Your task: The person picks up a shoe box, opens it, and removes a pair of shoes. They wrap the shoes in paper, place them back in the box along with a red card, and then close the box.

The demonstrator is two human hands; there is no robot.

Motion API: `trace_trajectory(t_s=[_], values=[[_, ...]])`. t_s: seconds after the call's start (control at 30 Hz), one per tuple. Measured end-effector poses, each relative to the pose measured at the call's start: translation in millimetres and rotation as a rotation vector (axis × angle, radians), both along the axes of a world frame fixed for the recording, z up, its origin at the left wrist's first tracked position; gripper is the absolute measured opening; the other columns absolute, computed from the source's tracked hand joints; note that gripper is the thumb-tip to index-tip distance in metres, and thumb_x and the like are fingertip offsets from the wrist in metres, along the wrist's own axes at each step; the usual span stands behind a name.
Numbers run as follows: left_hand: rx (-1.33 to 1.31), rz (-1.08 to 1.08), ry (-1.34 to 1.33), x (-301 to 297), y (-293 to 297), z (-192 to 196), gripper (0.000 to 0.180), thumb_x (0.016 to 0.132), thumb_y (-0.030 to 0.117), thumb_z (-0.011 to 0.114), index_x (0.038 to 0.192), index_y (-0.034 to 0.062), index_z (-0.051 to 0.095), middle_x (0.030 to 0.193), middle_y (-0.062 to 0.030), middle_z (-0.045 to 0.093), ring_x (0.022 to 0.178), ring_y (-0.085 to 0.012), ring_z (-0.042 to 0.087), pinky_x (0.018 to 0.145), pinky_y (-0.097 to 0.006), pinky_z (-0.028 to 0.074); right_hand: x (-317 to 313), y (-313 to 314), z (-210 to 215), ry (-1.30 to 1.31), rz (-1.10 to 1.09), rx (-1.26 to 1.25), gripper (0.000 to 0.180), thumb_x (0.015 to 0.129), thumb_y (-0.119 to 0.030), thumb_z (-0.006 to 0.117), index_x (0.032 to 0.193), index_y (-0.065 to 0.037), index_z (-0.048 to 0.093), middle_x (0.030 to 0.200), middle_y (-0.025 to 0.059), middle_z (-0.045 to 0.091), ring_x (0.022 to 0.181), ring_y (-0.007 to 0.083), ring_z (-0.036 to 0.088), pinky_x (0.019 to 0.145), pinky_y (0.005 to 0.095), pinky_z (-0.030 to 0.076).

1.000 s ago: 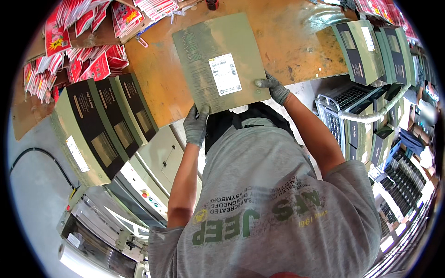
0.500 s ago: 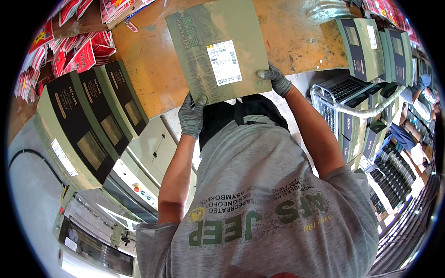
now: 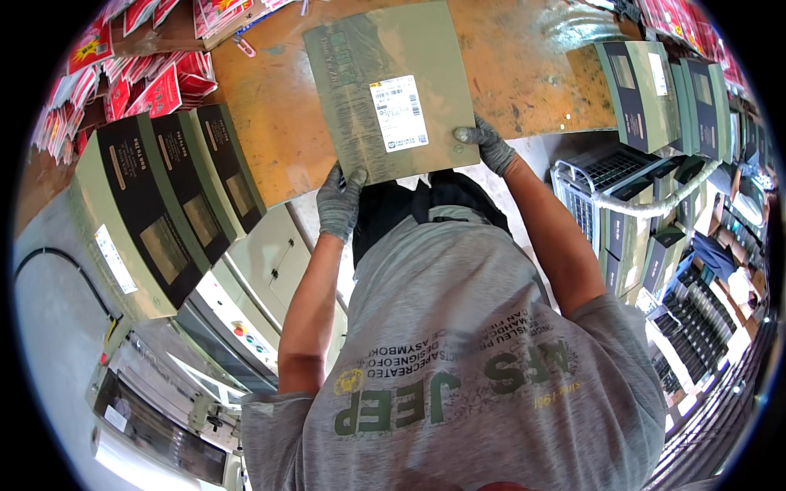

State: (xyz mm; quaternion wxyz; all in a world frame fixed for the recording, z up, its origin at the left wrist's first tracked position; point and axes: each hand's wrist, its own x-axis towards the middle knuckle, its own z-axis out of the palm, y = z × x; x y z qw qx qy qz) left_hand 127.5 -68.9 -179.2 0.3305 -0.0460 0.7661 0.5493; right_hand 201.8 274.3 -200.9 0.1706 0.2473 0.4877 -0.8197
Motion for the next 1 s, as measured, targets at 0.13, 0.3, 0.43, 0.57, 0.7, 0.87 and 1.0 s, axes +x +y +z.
trace_trajectory(t_s=[0.13, 0.3, 0.43, 0.57, 0.7, 0.87, 1.0], values=[[-0.078, -0.377, 0.21, -13.7, -1.4, 25.2, 0.101, 0.08, 0.032, 0.087, 0.157, 0.0002, 0.028, 0.153, -0.0185, 0.046, 0.138, -0.0267, 0.047, 0.116, -0.038, 0.037, -1.3, 3.7, 6.8, 0.028, -0.015, -0.022, 0.093, 0.075, -0.034, 0.083, 0.154, -0.006, 0.041, 0.142, 0.0137, 0.057, 0.13, 0.0265, 0.056, 0.107, 0.0404, 0.048], [-0.206, -0.872, 1.225, -72.5, -33.2, 51.7, 0.131, 0.067, 0.037, 0.09, 0.164, 0.0096, 0.006, 0.168, -0.0242, 0.013, 0.155, -0.0463, 0.015, 0.126, -0.055, 0.017, -12.9, 23.0, 48.7, -0.028, -0.035, -0.251, 0.084, 0.078, -0.03, 0.081, 0.148, 0.002, 0.046, 0.133, 0.0175, 0.063, 0.118, 0.0281, 0.065, 0.102, 0.0409, 0.054], [-0.191, -0.997, 1.713, -133.6, -26.8, 111.6, 0.103, 0.075, 0.039, 0.085, 0.157, 0.025, 0.025, 0.165, -0.0226, 0.023, 0.152, -0.0469, 0.026, 0.122, -0.067, 0.02, -34.3, 42.3, 70.1, -0.011, 0.096, -0.605, 0.081, 0.079, -0.029, 0.081, 0.145, 0.005, 0.048, 0.131, 0.0212, 0.064, 0.115, 0.029, 0.068, 0.102, 0.0425, 0.055], [-0.029, -1.146, 1.661, -134.9, 1.6, 196.3, 0.097, 0.073, 0.049, 0.083, 0.154, 0.0306, 0.033, 0.154, -0.0196, 0.04, 0.145, -0.0443, 0.038, 0.119, -0.065, 0.028, -58.4, 60.2, 88.0, 0.013, 0.055, -0.487, 0.081, 0.086, -0.045, 0.075, 0.145, 0.004, 0.049, 0.135, 0.0211, 0.063, 0.121, 0.0311, 0.065, 0.105, 0.0446, 0.053], [-0.102, -0.968, 1.659, -106.3, 30.4, 240.9, 0.115, 0.052, 0.048, 0.09, 0.153, 0.0253, 0.04, 0.147, -0.0235, 0.044, 0.13, -0.043, 0.049, 0.105, -0.058, 0.04, -68.8, 34.5, 89.6, 0.009, -0.358, -0.832, 0.092, 0.089, -0.073, 0.056, 0.146, 0.0, 0.049, 0.143, 0.0215, 0.056, 0.13, 0.0374, 0.056, 0.112, 0.0541, 0.042], [-0.571, -0.47, 1.385, -90.6, 80.1, 254.2, 0.126, 0.057, 0.054, 0.093, 0.153, -0.0045, 0.037, 0.13, -0.0261, 0.05, 0.109, -0.0385, 0.057, 0.096, -0.048, 0.048, -73.8, -13.1, 84.7, 0.042, -0.413, -0.975, 0.105, 0.085, -0.083, 0.051, 0.151, -0.003, 0.042, 0.152, 0.0232, 0.046, 0.135, 0.043, 0.048, 0.112, 0.0636, 0.036], [-0.245, -0.214, 0.734, -159.4, 62.2, 258.0, 0.088, 0.082, 0.046, 0.083, 0.147, -0.0033, 0.049, 0.125, -0.0161, 0.065, 0.105, -0.0221, 0.066, 0.093, -0.034, 0.054, -102.0, 0.4, 64.8, -0.007, -0.527, -0.554, 0.094, 0.09, -0.075, 0.056, 0.15, -0.003, 0.046, 0.141, 0.0176, 0.059, 0.127, 0.0328, 0.057, 0.111, 0.0443, 0.043]])
